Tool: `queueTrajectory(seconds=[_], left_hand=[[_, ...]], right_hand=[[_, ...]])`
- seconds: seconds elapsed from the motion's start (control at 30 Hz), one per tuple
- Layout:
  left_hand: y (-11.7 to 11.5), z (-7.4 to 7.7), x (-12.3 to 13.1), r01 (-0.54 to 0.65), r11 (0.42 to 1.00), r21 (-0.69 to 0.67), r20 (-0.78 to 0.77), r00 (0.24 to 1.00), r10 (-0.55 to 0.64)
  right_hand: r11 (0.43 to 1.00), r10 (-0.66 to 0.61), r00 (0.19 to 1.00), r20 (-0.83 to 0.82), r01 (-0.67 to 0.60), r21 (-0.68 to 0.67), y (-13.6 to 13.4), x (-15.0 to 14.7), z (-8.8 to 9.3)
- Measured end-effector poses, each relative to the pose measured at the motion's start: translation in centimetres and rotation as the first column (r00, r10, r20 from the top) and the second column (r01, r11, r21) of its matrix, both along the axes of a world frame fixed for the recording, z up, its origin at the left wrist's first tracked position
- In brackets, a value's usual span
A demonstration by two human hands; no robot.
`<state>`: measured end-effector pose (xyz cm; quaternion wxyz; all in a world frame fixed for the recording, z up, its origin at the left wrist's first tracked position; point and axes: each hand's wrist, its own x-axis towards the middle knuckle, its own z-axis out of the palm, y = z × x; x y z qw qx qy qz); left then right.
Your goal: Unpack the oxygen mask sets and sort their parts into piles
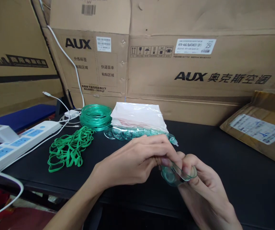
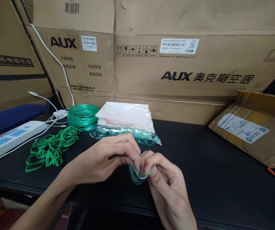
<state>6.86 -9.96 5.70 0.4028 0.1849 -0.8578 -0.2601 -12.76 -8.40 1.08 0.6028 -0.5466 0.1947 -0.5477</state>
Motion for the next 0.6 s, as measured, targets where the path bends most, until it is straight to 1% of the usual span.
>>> queueTrajectory(seconds=[0.4, 0.5, 0.6], left_hand=[[-0.31, -0.13, 0.02, 0.018, 0.999, 0.031, 0.003, 1.0, -0.018], [-0.51, -0.22, 0.13, -0.026, 0.998, 0.063, 0.028, 0.999, 0.024], [-0.72, -0.38, 0.16, -0.127, 0.987, 0.1, 0.059, 0.991, 0.122]], right_hand=[[0.993, 0.03, 0.999, -0.017, -0.028, 0.111, 0.04, 0.0, 0.17], [0.985, 0.004, 1.0, -0.013, -0.001, 0.175, -0.07, 0.2, 0.25], [0.969, -0.093, 0.995, -0.035, 0.099, 0.229, -0.34, 0.39, 0.35]])
